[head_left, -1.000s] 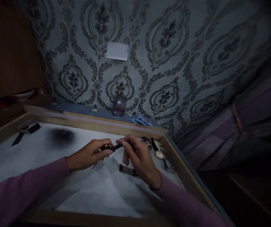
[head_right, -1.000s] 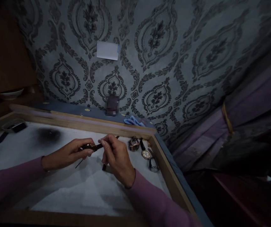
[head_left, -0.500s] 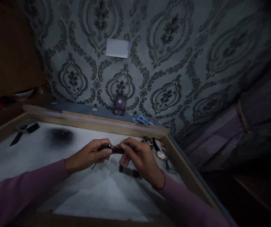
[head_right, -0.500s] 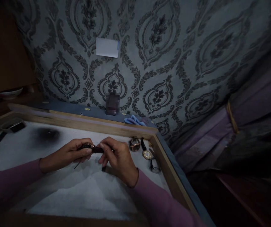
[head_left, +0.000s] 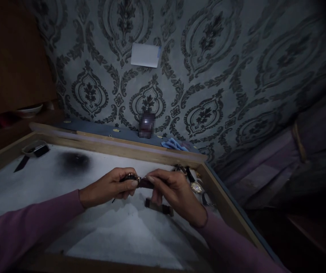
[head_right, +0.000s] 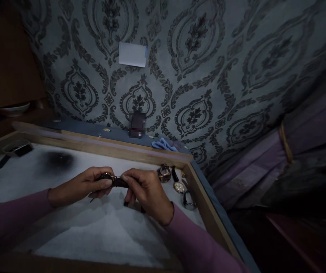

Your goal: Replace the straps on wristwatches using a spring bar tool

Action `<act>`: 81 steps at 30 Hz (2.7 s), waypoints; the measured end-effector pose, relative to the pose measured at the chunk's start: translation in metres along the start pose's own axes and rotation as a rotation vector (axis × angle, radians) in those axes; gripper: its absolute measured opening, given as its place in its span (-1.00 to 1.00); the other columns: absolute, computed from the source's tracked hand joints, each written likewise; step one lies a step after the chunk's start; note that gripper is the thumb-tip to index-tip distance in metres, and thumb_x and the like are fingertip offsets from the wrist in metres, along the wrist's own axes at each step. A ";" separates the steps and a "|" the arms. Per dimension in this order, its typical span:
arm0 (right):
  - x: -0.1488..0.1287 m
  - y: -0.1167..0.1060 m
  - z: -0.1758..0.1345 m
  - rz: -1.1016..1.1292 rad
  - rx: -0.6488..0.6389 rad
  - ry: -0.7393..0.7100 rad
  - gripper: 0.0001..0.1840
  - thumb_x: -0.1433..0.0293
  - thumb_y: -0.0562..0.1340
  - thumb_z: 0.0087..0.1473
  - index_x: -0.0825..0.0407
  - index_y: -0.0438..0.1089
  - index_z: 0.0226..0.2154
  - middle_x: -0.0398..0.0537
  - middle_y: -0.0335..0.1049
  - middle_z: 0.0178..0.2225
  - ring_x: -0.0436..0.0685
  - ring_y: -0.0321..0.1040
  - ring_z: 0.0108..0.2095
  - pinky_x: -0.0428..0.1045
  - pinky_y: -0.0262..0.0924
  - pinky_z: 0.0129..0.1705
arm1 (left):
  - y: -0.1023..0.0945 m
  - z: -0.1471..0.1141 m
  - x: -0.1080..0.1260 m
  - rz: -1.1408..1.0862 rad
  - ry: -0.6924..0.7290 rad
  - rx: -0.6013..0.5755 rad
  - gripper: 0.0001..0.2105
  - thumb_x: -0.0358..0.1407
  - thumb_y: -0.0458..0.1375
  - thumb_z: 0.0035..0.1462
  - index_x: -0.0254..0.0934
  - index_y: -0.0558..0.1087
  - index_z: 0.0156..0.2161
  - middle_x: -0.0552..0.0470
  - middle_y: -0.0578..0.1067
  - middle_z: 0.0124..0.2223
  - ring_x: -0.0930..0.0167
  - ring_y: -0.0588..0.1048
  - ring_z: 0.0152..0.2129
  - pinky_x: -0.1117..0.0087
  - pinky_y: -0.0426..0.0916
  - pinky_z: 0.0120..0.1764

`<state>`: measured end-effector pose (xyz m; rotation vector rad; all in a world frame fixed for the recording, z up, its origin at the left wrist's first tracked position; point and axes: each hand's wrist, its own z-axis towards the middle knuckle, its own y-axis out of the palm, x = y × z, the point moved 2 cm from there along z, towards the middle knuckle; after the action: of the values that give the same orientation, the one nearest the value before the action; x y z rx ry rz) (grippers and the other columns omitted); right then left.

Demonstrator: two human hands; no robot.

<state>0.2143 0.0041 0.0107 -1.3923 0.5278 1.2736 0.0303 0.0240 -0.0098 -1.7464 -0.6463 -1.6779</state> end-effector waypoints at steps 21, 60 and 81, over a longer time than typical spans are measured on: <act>-0.008 -0.008 0.000 0.026 -0.120 0.099 -0.61 0.10 0.20 0.14 0.07 0.46 -0.46 -0.20 0.32 -0.75 -0.04 0.21 -0.78 -0.16 0.09 -0.71 | 0.003 -0.001 0.003 -0.020 -0.051 -0.073 -0.67 -0.03 0.11 0.14 -0.28 0.27 -0.41 0.16 0.28 -0.53 0.55 0.19 -0.63 0.52 0.03 -0.59; 0.001 0.004 -0.004 -0.147 -0.217 0.045 -0.69 0.33 0.06 0.22 0.11 0.41 -0.43 -0.11 0.40 -0.66 -0.01 0.35 -0.66 -0.17 0.17 -0.59 | 0.002 -0.003 -0.002 0.170 0.018 -0.076 -0.74 -0.12 0.05 0.22 -0.30 0.29 -0.36 0.19 0.24 -0.53 0.54 0.20 -0.60 0.49 0.11 -0.50; 0.010 0.007 -0.007 -0.039 -0.175 0.070 -0.65 0.24 0.05 0.24 0.09 0.36 -0.44 -0.16 0.36 -0.72 -0.02 0.30 -0.71 -0.17 0.15 -0.62 | -0.001 -0.004 0.000 0.128 0.035 -0.116 -0.73 -0.11 0.07 0.22 -0.32 0.32 -0.34 0.18 0.25 -0.52 0.54 0.20 -0.59 0.50 0.09 -0.52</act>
<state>0.2140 -0.0012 -0.0031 -1.5899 0.4430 1.2670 0.0274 0.0219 -0.0100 -1.7949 -0.4193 -1.6826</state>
